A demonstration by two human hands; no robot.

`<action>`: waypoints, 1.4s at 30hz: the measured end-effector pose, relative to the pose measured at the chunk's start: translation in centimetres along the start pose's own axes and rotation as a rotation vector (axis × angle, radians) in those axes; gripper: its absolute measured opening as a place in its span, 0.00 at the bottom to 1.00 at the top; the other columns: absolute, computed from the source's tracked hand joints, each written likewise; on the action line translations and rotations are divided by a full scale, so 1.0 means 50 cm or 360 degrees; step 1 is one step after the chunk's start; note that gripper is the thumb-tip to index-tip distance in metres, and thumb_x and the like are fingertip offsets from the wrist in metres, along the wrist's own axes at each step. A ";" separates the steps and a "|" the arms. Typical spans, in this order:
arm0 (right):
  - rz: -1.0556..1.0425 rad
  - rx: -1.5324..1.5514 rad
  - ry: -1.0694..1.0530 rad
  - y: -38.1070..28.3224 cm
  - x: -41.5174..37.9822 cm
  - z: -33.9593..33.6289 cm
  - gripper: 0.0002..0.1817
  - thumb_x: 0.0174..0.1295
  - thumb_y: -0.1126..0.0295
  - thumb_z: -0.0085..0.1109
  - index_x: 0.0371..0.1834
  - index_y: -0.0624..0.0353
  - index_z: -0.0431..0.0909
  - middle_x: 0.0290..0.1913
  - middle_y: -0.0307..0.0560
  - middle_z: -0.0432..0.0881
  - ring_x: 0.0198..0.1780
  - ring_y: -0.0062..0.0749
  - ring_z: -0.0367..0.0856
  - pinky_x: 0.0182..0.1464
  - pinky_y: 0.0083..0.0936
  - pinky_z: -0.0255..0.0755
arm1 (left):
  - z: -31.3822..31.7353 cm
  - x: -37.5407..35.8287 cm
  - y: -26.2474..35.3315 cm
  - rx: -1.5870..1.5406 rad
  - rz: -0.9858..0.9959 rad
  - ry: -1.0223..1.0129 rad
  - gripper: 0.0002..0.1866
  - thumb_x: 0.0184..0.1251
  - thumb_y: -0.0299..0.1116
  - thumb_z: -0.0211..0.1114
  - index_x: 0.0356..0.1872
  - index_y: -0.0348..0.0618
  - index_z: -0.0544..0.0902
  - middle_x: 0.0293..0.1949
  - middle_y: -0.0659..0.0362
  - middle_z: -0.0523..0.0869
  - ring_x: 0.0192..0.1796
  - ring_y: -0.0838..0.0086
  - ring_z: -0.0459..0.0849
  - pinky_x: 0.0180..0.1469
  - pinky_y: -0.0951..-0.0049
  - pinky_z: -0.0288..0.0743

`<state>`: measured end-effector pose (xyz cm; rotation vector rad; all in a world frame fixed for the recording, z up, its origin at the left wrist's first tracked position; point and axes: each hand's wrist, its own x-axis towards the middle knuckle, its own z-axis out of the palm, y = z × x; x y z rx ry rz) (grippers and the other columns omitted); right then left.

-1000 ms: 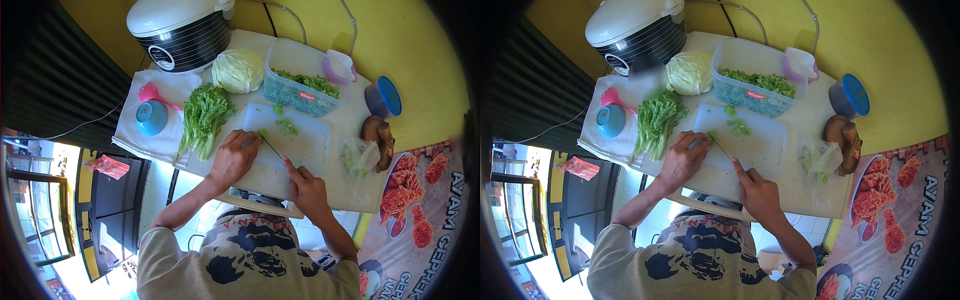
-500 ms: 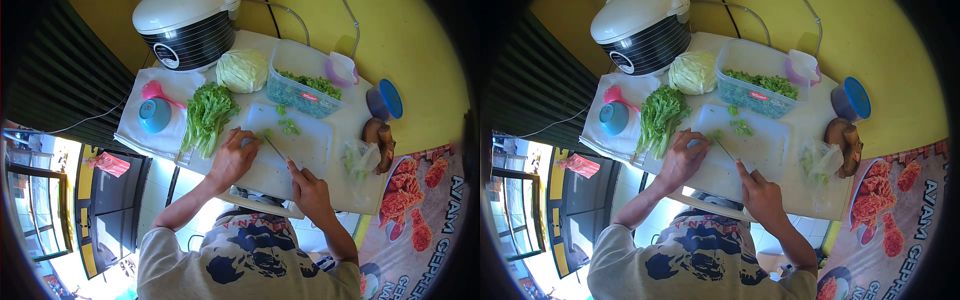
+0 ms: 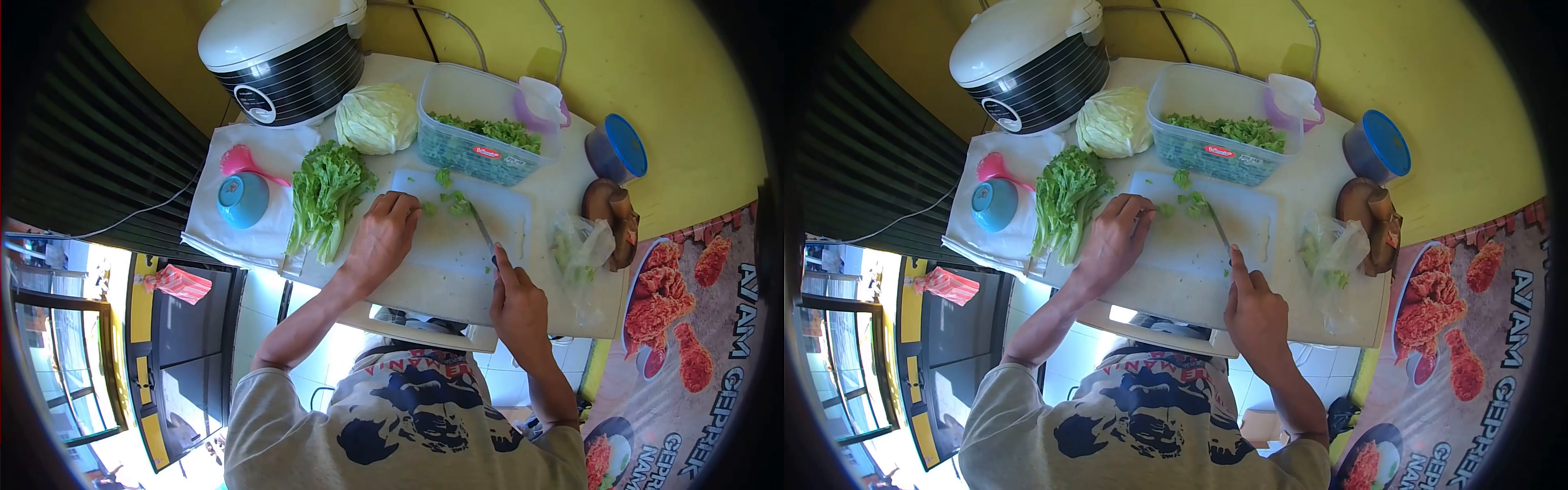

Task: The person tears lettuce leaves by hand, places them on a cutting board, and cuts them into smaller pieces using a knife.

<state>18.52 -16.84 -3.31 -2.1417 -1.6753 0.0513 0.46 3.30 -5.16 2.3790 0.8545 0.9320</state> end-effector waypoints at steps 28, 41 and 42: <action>0.0000 0.0188 0.0024 0.003 0.023 -0.021 0.28 0.73 0.74 0.60 0.76 0.49 0.76 0.34 0.51 0.86 0.27 0.45 0.87 0.31 0.39 0.82 | 0.006 0.148 -0.022 -0.0164 0.0116 -0.0390 0.07 0.69 0.29 0.73 0.45 0.40 0.86 0.45 0.52 0.89 0.46 0.60 0.91 0.50 0.60 0.83; 0.0017 0.0229 0.0167 0.012 0.021 0.005 0.28 0.73 0.76 0.60 0.77 0.53 0.75 0.35 0.53 0.86 0.28 0.46 0.87 0.31 0.40 0.81 | 0.057 0.143 0.006 -0.0136 -0.0032 -0.0533 0.10 0.71 0.35 0.70 0.46 0.41 0.91 0.37 0.49 0.93 0.41 0.55 0.93 0.49 0.58 0.85; 0.0019 0.0227 0.0156 0.011 0.021 0.007 0.29 0.73 0.76 0.60 0.77 0.52 0.74 0.35 0.53 0.86 0.28 0.46 0.87 0.31 0.40 0.81 | 0.058 0.143 0.006 -0.0099 -0.0034 -0.0527 0.10 0.72 0.35 0.70 0.46 0.42 0.91 0.37 0.48 0.93 0.41 0.54 0.93 0.50 0.58 0.85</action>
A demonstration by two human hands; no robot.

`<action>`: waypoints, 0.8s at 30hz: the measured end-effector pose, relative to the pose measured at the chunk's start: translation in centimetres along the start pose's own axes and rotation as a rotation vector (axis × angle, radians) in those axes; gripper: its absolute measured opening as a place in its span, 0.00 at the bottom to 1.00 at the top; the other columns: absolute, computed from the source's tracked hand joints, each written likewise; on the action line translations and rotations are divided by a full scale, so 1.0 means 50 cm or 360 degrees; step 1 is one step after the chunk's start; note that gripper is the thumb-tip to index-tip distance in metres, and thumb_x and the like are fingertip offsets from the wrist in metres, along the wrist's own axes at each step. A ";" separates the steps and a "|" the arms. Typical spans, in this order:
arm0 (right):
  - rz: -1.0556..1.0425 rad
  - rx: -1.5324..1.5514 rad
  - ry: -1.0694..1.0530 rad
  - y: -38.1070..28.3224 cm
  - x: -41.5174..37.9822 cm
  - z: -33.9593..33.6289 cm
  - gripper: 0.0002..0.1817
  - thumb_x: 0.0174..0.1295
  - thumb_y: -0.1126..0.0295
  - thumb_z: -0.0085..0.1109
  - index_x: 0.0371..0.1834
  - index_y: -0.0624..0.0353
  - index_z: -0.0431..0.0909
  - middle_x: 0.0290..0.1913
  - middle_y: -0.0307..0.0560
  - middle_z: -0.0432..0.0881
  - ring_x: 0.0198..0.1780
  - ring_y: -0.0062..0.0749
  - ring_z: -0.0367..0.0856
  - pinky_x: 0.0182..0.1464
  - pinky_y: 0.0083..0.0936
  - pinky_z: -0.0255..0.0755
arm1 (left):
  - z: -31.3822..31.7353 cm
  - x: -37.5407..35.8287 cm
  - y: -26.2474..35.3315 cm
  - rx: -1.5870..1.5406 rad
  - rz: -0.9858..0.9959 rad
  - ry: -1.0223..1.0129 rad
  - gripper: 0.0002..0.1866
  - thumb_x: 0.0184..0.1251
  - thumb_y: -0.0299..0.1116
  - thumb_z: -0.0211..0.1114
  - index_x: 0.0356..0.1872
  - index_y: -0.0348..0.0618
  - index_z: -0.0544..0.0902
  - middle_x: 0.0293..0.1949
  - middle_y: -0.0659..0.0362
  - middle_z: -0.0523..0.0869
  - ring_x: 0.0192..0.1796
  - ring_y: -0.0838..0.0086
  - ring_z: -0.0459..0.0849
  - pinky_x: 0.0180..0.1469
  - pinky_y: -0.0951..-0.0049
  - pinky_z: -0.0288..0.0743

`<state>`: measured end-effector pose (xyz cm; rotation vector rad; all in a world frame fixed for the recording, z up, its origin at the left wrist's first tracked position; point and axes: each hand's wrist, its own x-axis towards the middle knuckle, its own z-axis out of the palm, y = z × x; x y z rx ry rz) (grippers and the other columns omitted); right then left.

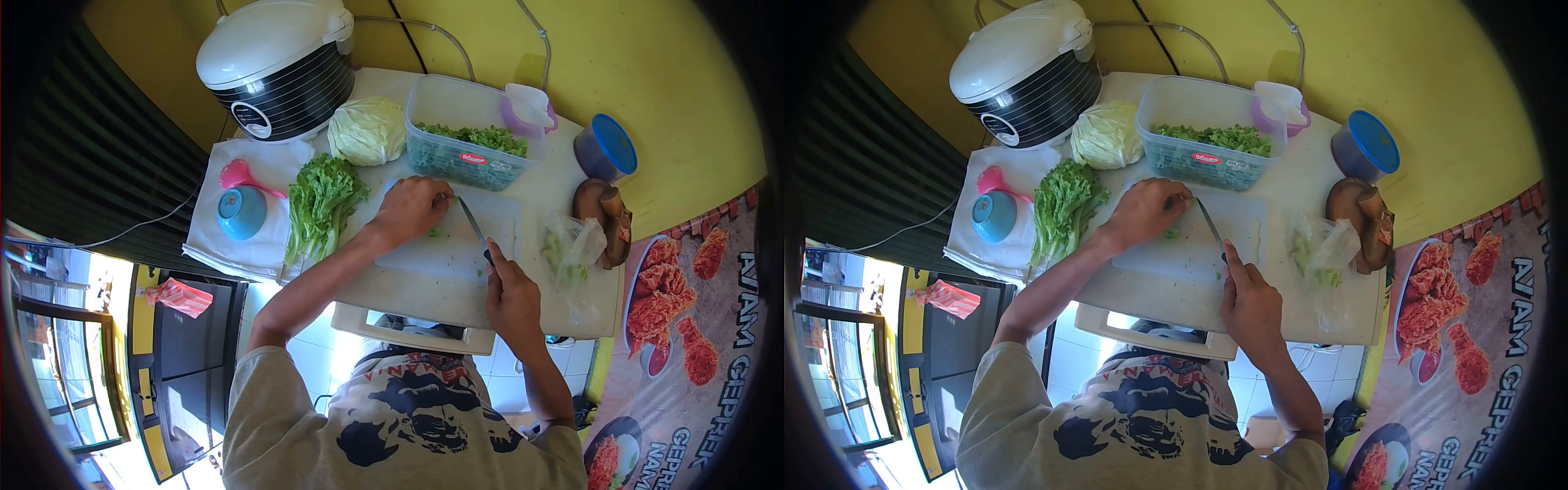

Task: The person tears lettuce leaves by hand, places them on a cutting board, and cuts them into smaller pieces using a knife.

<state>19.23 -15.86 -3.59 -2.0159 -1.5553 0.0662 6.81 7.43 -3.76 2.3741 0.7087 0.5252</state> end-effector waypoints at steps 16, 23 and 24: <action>-0.0015 -0.0204 -0.0101 -0.015 0.028 0.024 0.32 0.69 0.74 0.62 0.78 0.49 0.74 0.33 0.48 0.82 0.22 0.45 0.84 0.27 0.41 0.79 | -0.020 -0.022 -0.020 0.0269 0.0024 0.0194 0.09 0.65 0.32 0.72 0.45 0.45 0.88 0.37 0.57 0.93 0.47 0.54 0.89 0.55 0.53 0.81; -0.0104 -0.0198 -0.0112 -0.011 0.033 0.040 0.33 0.70 0.74 0.61 0.80 0.46 0.72 0.32 0.46 0.81 0.21 0.44 0.82 0.25 0.41 0.78 | -0.013 -0.021 -0.032 0.0235 0.0032 0.0236 0.05 0.64 0.30 0.72 0.39 0.44 0.89 0.37 0.55 0.93 0.46 0.55 0.90 0.55 0.54 0.81; -0.0105 -0.0207 -0.0123 -0.010 0.033 0.042 0.33 0.70 0.74 0.61 0.80 0.46 0.72 0.32 0.46 0.82 0.21 0.44 0.82 0.25 0.41 0.78 | -0.014 -0.021 -0.033 0.0237 0.0043 0.0242 0.05 0.64 0.30 0.72 0.39 0.43 0.89 0.37 0.54 0.93 0.45 0.54 0.90 0.53 0.54 0.82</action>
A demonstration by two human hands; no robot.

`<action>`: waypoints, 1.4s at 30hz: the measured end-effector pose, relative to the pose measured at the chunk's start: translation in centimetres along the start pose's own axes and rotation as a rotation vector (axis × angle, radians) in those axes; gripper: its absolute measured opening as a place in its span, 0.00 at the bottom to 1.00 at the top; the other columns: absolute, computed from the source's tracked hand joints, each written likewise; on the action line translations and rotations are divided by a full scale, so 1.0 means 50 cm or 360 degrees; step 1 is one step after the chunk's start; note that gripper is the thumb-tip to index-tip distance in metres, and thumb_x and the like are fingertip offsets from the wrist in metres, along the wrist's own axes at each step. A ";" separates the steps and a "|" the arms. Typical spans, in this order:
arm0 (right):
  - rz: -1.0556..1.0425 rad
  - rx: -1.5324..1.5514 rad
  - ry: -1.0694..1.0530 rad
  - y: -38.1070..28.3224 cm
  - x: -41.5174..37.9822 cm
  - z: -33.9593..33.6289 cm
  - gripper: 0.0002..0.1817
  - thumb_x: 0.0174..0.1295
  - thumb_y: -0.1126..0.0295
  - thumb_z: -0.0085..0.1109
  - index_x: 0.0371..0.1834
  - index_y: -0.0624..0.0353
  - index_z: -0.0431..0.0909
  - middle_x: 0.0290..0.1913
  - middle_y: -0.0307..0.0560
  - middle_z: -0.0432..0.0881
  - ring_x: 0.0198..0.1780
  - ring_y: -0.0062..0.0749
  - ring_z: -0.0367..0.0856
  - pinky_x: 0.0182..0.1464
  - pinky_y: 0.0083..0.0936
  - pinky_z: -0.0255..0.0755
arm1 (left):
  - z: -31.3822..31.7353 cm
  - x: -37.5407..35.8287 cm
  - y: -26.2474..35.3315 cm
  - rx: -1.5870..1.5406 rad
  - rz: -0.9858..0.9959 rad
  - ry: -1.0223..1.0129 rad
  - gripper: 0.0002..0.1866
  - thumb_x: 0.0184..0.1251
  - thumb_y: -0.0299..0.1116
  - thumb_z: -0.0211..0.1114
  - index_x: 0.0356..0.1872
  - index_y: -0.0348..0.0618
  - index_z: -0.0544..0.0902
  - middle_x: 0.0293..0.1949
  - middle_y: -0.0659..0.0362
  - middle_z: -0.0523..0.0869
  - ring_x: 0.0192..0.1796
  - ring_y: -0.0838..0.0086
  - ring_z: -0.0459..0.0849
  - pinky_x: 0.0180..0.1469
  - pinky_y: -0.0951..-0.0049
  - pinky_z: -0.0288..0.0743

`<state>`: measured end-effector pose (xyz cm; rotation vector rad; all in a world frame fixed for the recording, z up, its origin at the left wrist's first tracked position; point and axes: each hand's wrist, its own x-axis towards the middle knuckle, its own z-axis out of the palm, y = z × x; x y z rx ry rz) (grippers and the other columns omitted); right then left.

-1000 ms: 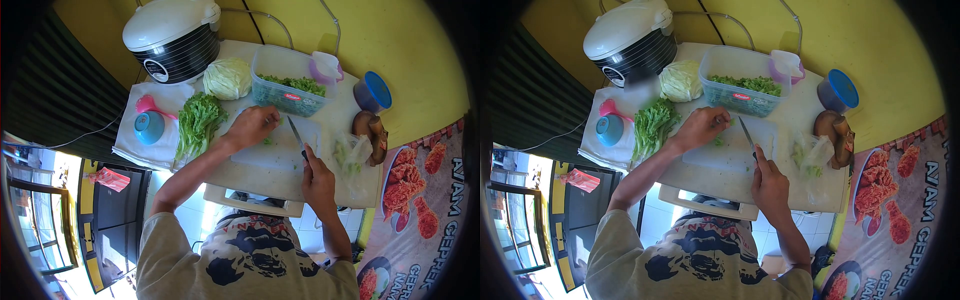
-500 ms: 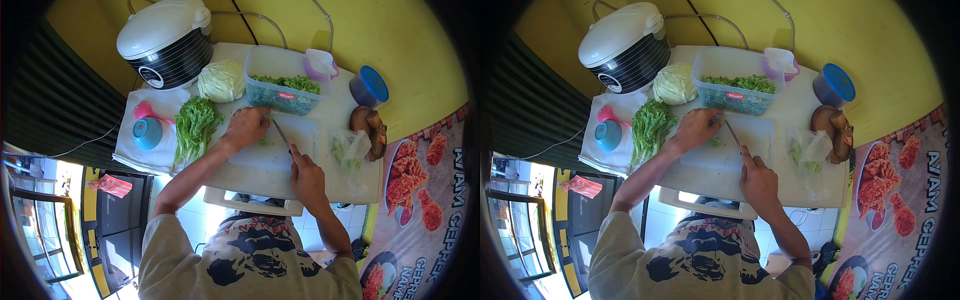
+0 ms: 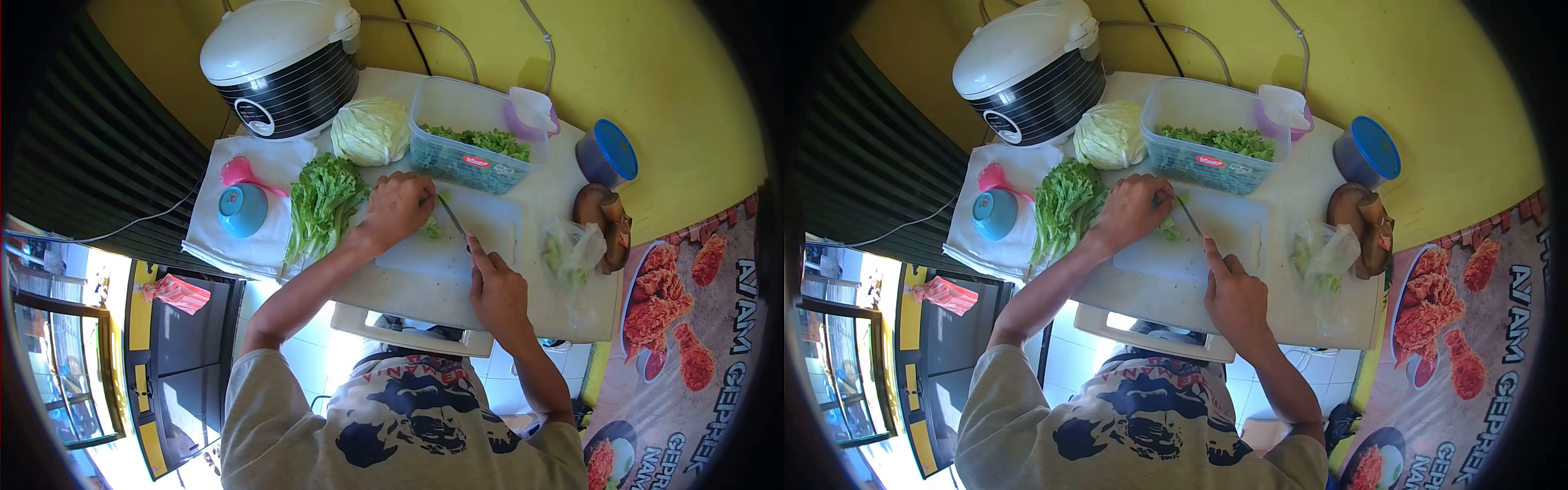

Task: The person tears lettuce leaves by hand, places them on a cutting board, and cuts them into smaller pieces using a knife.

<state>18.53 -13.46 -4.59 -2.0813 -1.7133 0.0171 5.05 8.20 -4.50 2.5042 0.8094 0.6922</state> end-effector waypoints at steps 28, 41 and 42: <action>0.0063 -0.0098 -0.0003 0.011 0.042 -0.010 0.32 0.69 0.73 0.62 0.78 0.47 0.74 0.33 0.46 0.82 0.22 0.45 0.84 0.26 0.41 0.79 | -0.023 0.010 0.004 -0.0102 0.0048 -0.0239 0.05 0.66 0.33 0.74 0.41 0.47 0.91 0.38 0.57 0.93 0.49 0.65 0.89 0.60 0.60 0.74; 0.0164 0.0031 0.0127 -0.001 -0.037 -0.061 0.30 0.69 0.77 0.61 0.77 0.51 0.75 0.32 0.47 0.83 0.23 0.43 0.84 0.27 0.39 0.79 | -0.003 0.012 0.042 0.0050 -0.0061 -0.0216 0.09 0.75 0.38 0.69 0.48 0.51 0.92 0.37 0.63 0.92 0.50 0.66 0.86 0.61 0.54 0.60; 0.0163 0.0056 0.0095 -0.006 -0.041 -0.059 0.30 0.70 0.77 0.61 0.77 0.51 0.75 0.32 0.47 0.83 0.23 0.43 0.84 0.27 0.39 0.79 | -0.001 0.006 0.036 0.0078 -0.0052 -0.0141 0.09 0.75 0.38 0.69 0.48 0.51 0.91 0.38 0.63 0.92 0.50 0.66 0.86 0.62 0.53 0.60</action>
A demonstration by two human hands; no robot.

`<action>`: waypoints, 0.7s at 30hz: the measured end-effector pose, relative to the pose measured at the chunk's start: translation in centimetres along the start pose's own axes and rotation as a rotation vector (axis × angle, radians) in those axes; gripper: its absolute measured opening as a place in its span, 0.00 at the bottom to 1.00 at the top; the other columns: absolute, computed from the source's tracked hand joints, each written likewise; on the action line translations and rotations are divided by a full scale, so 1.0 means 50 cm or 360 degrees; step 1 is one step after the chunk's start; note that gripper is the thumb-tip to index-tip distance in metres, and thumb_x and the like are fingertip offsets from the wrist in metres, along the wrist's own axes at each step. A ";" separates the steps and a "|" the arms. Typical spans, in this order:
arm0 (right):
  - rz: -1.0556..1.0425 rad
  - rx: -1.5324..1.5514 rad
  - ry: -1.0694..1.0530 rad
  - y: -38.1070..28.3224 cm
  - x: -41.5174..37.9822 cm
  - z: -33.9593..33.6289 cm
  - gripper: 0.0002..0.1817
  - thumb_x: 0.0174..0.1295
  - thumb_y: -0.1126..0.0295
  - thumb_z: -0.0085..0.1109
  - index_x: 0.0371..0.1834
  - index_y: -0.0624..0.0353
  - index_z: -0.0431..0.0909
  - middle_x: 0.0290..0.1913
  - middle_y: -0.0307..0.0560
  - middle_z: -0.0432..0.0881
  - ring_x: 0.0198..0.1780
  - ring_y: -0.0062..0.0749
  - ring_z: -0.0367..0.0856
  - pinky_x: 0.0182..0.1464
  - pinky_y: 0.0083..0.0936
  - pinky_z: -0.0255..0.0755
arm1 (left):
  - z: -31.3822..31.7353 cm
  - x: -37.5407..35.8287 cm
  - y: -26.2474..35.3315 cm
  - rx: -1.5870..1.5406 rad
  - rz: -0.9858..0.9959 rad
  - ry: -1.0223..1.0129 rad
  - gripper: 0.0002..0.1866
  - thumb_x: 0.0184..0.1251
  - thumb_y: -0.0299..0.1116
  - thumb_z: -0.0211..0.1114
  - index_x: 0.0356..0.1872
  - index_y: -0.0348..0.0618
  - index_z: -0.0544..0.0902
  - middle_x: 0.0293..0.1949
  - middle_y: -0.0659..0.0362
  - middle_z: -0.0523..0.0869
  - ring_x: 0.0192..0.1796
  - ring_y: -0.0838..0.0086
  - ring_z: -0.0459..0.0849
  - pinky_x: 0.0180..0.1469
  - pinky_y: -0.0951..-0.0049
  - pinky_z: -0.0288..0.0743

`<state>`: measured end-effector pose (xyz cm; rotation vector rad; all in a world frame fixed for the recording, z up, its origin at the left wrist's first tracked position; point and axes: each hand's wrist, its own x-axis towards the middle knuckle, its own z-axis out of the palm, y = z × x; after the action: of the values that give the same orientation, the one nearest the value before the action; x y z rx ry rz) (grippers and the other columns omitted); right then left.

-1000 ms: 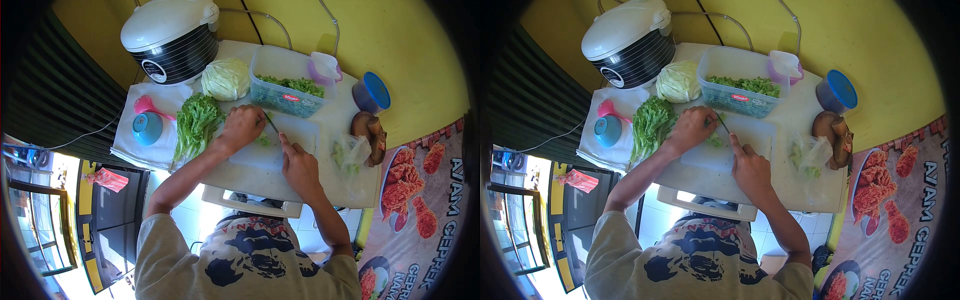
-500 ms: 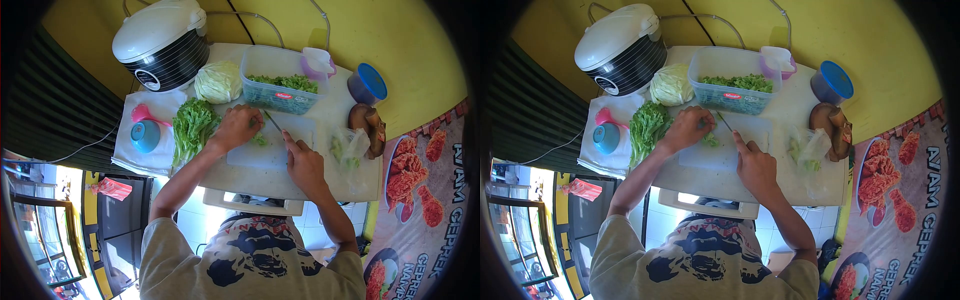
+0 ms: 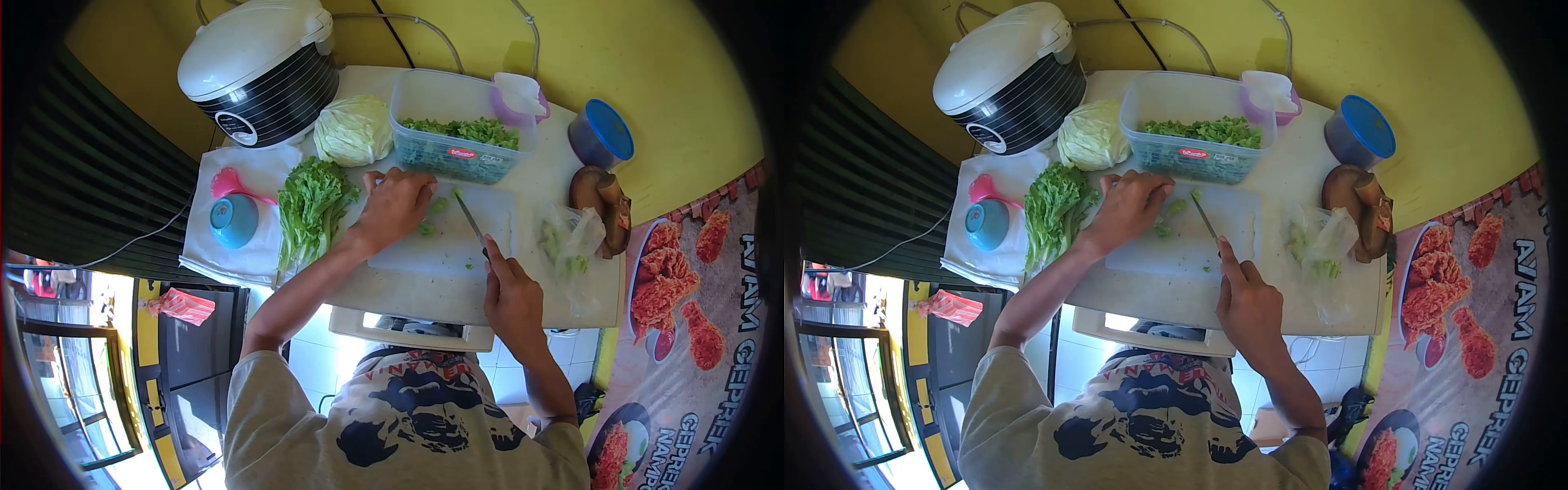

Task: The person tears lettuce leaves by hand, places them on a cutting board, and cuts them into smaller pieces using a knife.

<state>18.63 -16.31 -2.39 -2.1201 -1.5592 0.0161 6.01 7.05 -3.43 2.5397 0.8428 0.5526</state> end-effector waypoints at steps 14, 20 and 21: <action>-0.0012 -0.0005 -0.0182 -0.010 -0.004 0.042 0.33 0.71 0.74 0.60 0.81 0.53 0.68 0.34 0.51 0.82 0.24 0.48 0.85 0.29 0.44 0.81 | 0.017 -0.034 0.013 0.0060 0.0051 0.0072 0.09 0.67 0.40 0.76 0.45 0.53 0.92 0.40 0.65 0.88 0.54 0.67 0.83 0.69 0.47 0.55; 0.0023 0.0025 -0.0124 0.006 -0.010 0.048 0.33 0.71 0.74 0.60 0.81 0.52 0.68 0.35 0.51 0.84 0.25 0.48 0.86 0.29 0.43 0.82 | 0.031 -0.028 0.007 0.0101 0.0114 0.0091 0.05 0.68 0.34 0.74 0.42 0.52 0.91 0.40 0.65 0.88 0.54 0.68 0.83 0.69 0.45 0.55; 0.0025 0.0016 -0.0133 0.005 -0.011 0.047 0.33 0.71 0.74 0.60 0.81 0.52 0.68 0.35 0.51 0.84 0.25 0.48 0.86 0.29 0.43 0.82 | 0.031 -0.030 0.006 0.0128 0.0155 0.0117 0.05 0.68 0.33 0.74 0.42 0.52 0.91 0.40 0.65 0.88 0.54 0.69 0.83 0.69 0.45 0.55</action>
<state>17.97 -15.94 -4.68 -2.1491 -1.5862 0.1191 5.81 5.49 -4.95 2.6594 0.7843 0.6589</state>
